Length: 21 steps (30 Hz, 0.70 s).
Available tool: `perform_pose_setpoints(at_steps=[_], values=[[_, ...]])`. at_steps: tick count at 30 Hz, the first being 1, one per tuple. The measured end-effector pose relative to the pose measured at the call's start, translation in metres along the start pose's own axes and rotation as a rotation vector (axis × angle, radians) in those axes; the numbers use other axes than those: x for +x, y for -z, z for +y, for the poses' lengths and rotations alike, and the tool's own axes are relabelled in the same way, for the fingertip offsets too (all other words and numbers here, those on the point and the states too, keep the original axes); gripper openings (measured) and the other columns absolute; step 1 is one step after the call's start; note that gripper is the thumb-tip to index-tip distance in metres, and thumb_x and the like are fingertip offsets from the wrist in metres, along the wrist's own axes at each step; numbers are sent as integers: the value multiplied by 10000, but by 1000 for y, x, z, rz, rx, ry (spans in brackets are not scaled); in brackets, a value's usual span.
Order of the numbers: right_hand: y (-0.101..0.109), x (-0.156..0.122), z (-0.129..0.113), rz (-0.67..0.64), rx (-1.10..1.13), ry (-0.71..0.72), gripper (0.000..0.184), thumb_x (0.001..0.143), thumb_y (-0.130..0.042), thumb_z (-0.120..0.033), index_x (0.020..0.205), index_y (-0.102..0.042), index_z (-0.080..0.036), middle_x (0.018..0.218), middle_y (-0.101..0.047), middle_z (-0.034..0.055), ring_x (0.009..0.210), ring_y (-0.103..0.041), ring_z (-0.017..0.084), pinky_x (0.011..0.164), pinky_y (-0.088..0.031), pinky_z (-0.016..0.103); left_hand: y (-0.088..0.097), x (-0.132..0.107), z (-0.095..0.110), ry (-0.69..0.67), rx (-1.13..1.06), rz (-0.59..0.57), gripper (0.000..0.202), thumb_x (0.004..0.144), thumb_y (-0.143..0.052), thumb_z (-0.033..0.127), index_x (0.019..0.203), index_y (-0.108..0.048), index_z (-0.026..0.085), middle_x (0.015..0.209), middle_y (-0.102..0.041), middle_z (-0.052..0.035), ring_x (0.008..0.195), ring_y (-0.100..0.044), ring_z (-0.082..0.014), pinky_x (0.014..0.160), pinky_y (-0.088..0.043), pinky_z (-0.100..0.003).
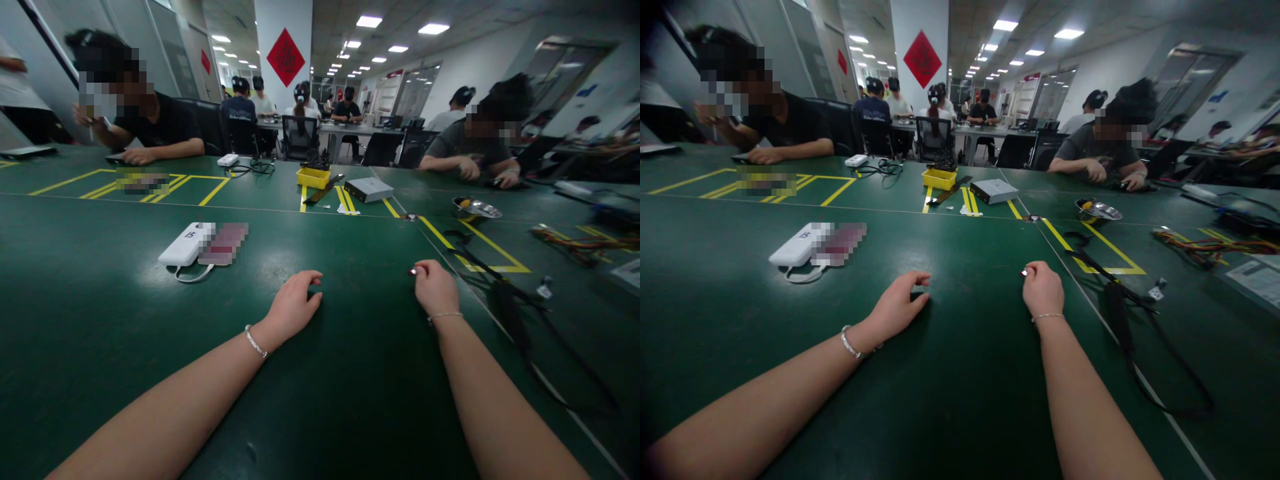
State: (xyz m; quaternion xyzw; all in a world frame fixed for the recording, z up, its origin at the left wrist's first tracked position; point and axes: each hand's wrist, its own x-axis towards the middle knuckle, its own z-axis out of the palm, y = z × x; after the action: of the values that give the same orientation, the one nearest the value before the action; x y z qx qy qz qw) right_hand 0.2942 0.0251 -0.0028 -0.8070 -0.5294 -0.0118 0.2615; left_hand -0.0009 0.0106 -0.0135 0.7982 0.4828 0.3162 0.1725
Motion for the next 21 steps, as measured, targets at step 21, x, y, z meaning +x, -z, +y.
perform_pose_setpoints(at_steps=[21], values=[[4, -5, 3, 101, -54, 159, 453, 810, -290, -186, 1186, -509, -61, 1146, -548, 192, 1082, -480, 269, 906, -376, 410, 0, 4, -9, 42, 34, -6, 262, 746, -524, 183, 1005, -561, 194, 1161, -553, -76, 1097, -492, -227, 952, -375, -436]])
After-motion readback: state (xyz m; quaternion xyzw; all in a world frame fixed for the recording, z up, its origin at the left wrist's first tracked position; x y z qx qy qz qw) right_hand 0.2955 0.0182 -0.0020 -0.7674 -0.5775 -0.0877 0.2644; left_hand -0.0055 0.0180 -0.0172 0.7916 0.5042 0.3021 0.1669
